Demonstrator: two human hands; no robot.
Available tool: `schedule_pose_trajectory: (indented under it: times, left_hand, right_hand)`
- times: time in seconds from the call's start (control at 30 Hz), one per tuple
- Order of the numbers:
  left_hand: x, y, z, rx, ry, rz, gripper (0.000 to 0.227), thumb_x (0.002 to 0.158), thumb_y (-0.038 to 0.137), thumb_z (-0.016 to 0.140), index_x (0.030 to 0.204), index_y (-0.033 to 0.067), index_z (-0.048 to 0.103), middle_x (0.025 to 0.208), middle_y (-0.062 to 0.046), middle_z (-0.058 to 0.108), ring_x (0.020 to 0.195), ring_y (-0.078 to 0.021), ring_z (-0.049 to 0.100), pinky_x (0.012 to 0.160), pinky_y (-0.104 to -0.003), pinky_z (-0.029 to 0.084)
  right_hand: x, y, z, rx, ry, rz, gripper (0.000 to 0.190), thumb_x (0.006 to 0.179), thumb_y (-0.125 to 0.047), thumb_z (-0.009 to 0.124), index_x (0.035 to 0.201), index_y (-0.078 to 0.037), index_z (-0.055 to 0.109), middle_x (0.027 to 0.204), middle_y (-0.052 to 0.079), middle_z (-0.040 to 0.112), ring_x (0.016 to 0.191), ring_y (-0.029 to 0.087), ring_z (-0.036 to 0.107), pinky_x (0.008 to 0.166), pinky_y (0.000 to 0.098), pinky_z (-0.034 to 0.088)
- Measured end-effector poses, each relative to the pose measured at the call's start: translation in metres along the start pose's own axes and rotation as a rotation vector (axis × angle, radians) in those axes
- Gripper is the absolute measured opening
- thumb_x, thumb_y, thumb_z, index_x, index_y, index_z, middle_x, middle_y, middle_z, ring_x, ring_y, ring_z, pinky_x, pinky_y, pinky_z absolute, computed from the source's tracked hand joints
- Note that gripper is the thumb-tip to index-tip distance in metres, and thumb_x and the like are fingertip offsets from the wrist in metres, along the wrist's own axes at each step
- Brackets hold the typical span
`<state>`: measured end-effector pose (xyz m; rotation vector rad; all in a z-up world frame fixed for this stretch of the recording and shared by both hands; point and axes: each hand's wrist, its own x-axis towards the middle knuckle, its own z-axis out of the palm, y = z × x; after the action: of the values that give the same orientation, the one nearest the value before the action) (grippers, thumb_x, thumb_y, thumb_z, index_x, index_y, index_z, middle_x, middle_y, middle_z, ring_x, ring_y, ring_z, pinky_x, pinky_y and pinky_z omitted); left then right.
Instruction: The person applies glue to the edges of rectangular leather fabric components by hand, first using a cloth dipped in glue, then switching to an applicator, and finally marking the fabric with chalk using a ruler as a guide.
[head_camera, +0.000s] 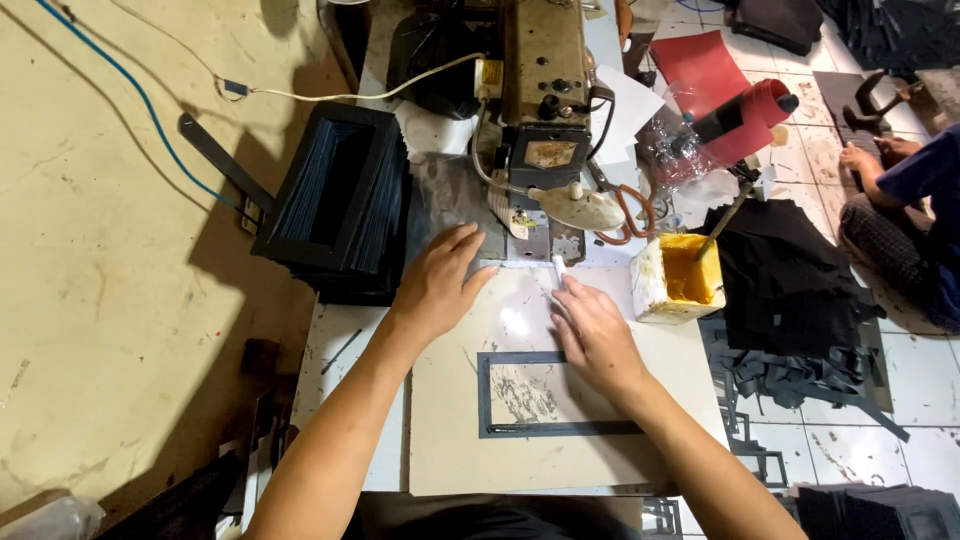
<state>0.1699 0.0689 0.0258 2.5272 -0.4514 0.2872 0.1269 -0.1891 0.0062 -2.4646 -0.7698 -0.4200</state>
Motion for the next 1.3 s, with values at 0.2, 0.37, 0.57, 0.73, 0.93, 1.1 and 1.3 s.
schedule_pose_trajectory:
  times: [0.2,0.37,0.57,0.73,0.93,1.1,1.3]
  left_hand:
    - [0.016,-0.002,0.013,0.083,-0.136,-0.027,0.058,0.087,0.029,0.075,0.129,-0.0082,0.06,0.138,-0.025,0.059,0.125,-0.0374,0.06,0.106,-0.041,0.048]
    - [0.015,-0.009,0.015,0.044,-0.139,-0.03,0.052,0.089,0.025,0.075,0.127,-0.0071,0.062,0.139,-0.025,0.058,0.126,-0.0381,0.059,0.106,-0.042,0.048]
    - [0.012,-0.016,0.005,-0.047,-0.157,-0.068,0.049,0.089,0.026,0.073,0.128,-0.0021,0.064,0.143,-0.02,0.057,0.129,-0.0355,0.057,0.107,-0.042,0.046]
    - [0.018,-0.015,0.002,-0.062,-0.192,-0.102,0.046,0.09,0.028,0.071,0.127,0.0009,0.065,0.143,-0.016,0.058,0.126,-0.0342,0.059,0.105,-0.042,0.048]
    - [0.017,-0.016,0.003,-0.061,-0.179,-0.045,0.042,0.09,0.028,0.07,0.123,0.0003,0.068,0.137,-0.018,0.063,0.117,-0.0352,0.066,0.099,-0.042,0.053]
    - [0.017,-0.019,0.005,-0.038,-0.126,0.025,0.022,0.101,0.016,0.056,0.109,-0.001,0.067,0.108,-0.022,0.072,0.095,-0.0354,0.073,0.082,-0.044,0.059]
    - [0.028,-0.022,0.006,-0.102,-0.066,-0.133,0.016,0.102,0.014,0.052,0.096,0.0011,0.06,0.079,-0.018,0.071,0.067,-0.0295,0.073,0.058,-0.039,0.061]
  right_hand:
    - [0.013,-0.008,0.0,0.188,0.066,0.082,0.027,0.093,-0.013,0.069,0.116,0.001,0.07,0.122,0.018,0.072,0.112,0.033,0.066,0.097,0.0402,0.052]
    - [0.052,0.011,0.047,0.584,-0.013,0.327,0.028,0.095,-0.019,0.071,0.114,0.001,0.071,0.105,0.011,0.077,0.093,0.018,0.074,0.083,0.0314,0.058]
    - [0.07,0.025,0.084,0.918,-0.143,0.408,0.022,0.096,-0.013,0.07,0.113,0.001,0.073,0.098,0.004,0.078,0.084,0.007,0.067,0.076,0.0241,0.056]
    - [0.066,0.037,0.097,1.038,-0.127,0.425,0.019,0.098,-0.01,0.071,0.112,0.002,0.073,0.098,0.0,0.075,0.084,0.004,0.063,0.075,0.0213,0.053]
    - [0.065,0.04,0.099,1.05,-0.142,0.418,0.02,0.097,-0.011,0.07,0.114,0.0,0.074,0.098,-0.002,0.076,0.083,0.003,0.063,0.074,0.0201,0.052]
    - [0.063,0.04,0.099,1.109,-0.145,0.46,0.021,0.097,-0.01,0.07,0.114,0.001,0.074,0.096,0.001,0.076,0.08,0.005,0.063,0.071,0.0207,0.051]
    - [0.089,0.001,0.071,1.1,0.009,0.499,0.035,0.091,-0.008,0.072,0.12,-0.015,0.055,0.106,0.004,0.069,0.093,0.016,0.067,0.08,0.0317,0.059]
